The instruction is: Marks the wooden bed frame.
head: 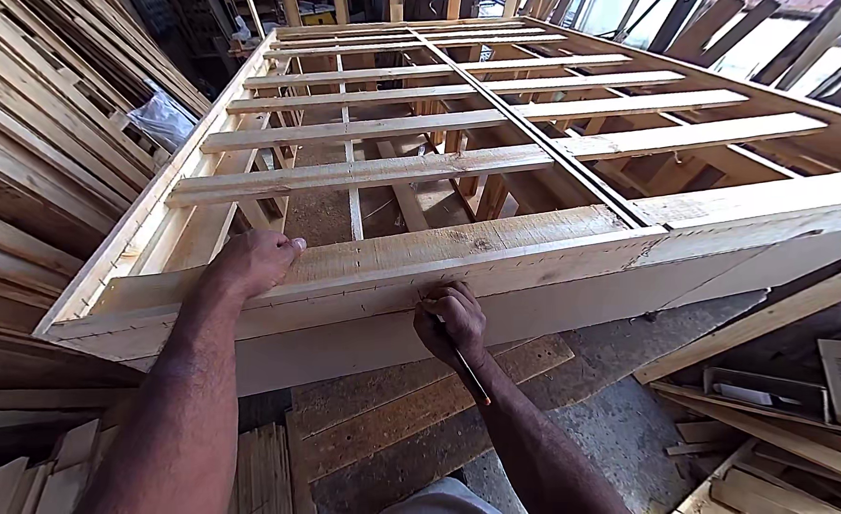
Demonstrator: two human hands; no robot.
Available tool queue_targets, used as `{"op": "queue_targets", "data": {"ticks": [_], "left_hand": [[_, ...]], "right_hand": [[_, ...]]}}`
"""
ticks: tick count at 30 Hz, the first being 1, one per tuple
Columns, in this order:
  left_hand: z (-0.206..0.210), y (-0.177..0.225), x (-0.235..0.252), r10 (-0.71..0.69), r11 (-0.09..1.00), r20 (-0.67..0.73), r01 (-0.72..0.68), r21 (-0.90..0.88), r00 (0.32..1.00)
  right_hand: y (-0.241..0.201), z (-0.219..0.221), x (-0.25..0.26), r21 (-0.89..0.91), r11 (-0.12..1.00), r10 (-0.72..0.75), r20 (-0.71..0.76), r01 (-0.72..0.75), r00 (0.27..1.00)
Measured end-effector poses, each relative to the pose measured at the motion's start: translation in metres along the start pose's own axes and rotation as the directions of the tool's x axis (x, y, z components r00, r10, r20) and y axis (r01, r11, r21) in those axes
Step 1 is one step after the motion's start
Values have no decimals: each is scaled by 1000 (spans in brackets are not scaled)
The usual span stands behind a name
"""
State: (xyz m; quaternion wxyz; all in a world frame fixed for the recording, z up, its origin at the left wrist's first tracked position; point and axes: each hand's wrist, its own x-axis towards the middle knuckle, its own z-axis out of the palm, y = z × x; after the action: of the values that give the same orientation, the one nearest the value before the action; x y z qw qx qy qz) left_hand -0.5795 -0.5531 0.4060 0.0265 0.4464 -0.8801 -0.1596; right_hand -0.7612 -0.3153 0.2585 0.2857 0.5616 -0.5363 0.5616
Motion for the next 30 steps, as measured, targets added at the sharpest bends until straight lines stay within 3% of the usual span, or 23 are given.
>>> {"op": "queue_targets", "data": {"ticks": [10, 18, 30], "left_hand": [[0, 0, 2, -3, 1000, 13, 3, 6, 1000], [1, 1, 1, 6, 1000, 6, -6, 6, 1000], [1, -2, 4, 5, 1000, 1, -5, 1, 1000]], "right_hand": [[0, 1, -1, -23, 1000, -8, -6, 8, 1000], [9, -1, -8, -74, 991, -108, 93, 115, 990], [-2, 4, 1, -55, 994, -89, 77, 93, 993]]}}
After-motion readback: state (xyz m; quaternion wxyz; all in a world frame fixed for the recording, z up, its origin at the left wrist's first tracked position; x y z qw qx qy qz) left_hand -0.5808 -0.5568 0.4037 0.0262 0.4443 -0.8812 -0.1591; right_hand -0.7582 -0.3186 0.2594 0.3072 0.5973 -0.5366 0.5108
